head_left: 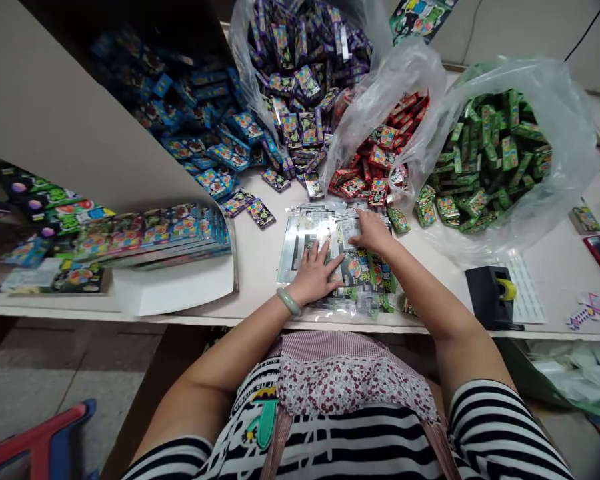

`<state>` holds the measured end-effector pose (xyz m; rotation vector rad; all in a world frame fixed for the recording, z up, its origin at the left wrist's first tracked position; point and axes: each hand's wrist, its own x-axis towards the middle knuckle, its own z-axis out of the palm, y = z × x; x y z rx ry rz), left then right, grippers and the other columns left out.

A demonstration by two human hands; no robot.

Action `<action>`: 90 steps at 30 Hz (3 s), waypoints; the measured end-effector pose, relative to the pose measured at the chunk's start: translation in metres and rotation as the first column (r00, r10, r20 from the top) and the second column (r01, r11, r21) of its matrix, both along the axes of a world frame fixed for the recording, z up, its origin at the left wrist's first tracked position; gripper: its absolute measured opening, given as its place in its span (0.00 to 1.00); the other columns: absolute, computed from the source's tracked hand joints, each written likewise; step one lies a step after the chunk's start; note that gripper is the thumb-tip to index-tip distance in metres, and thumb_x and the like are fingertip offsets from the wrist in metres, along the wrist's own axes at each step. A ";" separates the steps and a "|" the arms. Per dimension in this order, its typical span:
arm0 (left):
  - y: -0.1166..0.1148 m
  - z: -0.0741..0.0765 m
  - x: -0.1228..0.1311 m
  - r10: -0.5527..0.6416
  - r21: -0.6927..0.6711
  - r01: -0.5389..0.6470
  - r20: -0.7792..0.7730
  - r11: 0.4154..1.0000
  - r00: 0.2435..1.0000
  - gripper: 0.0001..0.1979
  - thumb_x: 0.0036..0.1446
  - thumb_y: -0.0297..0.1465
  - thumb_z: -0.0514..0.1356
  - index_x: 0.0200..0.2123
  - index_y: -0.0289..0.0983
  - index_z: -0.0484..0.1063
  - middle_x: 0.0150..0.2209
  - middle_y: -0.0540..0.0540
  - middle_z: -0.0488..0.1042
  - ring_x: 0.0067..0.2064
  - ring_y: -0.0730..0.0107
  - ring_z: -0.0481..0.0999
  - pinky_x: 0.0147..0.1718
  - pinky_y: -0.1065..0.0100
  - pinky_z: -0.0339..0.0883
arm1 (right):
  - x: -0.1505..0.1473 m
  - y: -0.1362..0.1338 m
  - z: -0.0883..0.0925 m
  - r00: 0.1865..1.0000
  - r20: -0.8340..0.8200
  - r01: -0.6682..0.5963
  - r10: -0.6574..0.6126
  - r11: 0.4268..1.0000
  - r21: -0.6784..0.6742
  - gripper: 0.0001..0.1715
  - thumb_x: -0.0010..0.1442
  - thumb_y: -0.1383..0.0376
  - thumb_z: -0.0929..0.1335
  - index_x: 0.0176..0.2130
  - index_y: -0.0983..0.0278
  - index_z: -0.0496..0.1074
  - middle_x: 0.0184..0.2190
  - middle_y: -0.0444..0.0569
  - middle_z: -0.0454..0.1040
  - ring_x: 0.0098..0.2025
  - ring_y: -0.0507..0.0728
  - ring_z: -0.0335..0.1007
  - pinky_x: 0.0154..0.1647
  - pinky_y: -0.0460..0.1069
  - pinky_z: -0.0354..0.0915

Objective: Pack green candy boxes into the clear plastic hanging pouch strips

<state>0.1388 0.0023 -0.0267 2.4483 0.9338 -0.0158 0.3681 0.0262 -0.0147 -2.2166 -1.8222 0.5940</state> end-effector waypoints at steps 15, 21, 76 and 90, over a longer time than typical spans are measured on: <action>0.014 0.026 0.001 0.632 -0.648 -0.188 0.565 0.738 0.531 0.18 0.60 0.38 0.59 0.50 0.36 0.68 0.41 0.43 0.76 0.44 0.63 0.77 0.47 0.61 0.71 | -0.020 -0.032 0.061 0.714 -0.699 0.297 0.031 0.891 0.343 0.29 0.55 0.54 0.70 0.55 0.55 0.65 0.42 0.48 0.73 0.43 0.58 0.70 0.46 0.55 0.69; 0.006 0.060 -0.036 0.416 -0.466 -0.140 0.567 0.874 0.711 0.10 0.60 0.33 0.58 0.44 0.38 0.71 0.30 0.51 0.73 0.33 0.69 0.73 0.36 0.66 0.68 | -0.051 -0.057 0.073 0.962 -0.205 -0.035 0.181 0.826 0.562 0.15 0.61 0.55 0.69 0.44 0.59 0.76 0.45 0.56 0.73 0.51 0.66 0.67 0.56 0.63 0.62; -0.061 0.053 -0.067 0.608 -0.640 0.130 0.764 0.758 0.216 0.30 0.58 0.34 0.66 0.63 0.47 0.64 0.43 0.48 0.77 0.41 0.73 0.78 0.41 0.71 0.74 | -0.119 -0.166 0.053 0.605 -0.790 0.401 0.101 0.819 0.411 0.25 0.51 0.57 0.74 0.46 0.57 0.64 0.39 0.45 0.73 0.40 0.54 0.74 0.38 0.49 0.70; -0.041 0.076 -0.076 0.361 -0.565 0.332 0.782 0.755 0.509 0.26 0.61 0.35 0.62 0.61 0.48 0.61 0.47 0.45 0.76 0.47 0.65 0.78 0.46 0.64 0.73 | -0.119 -0.165 0.059 0.673 -0.733 0.473 0.099 0.704 0.529 0.22 0.58 0.59 0.72 0.52 0.54 0.71 0.43 0.45 0.74 0.31 0.49 0.72 0.32 0.48 0.71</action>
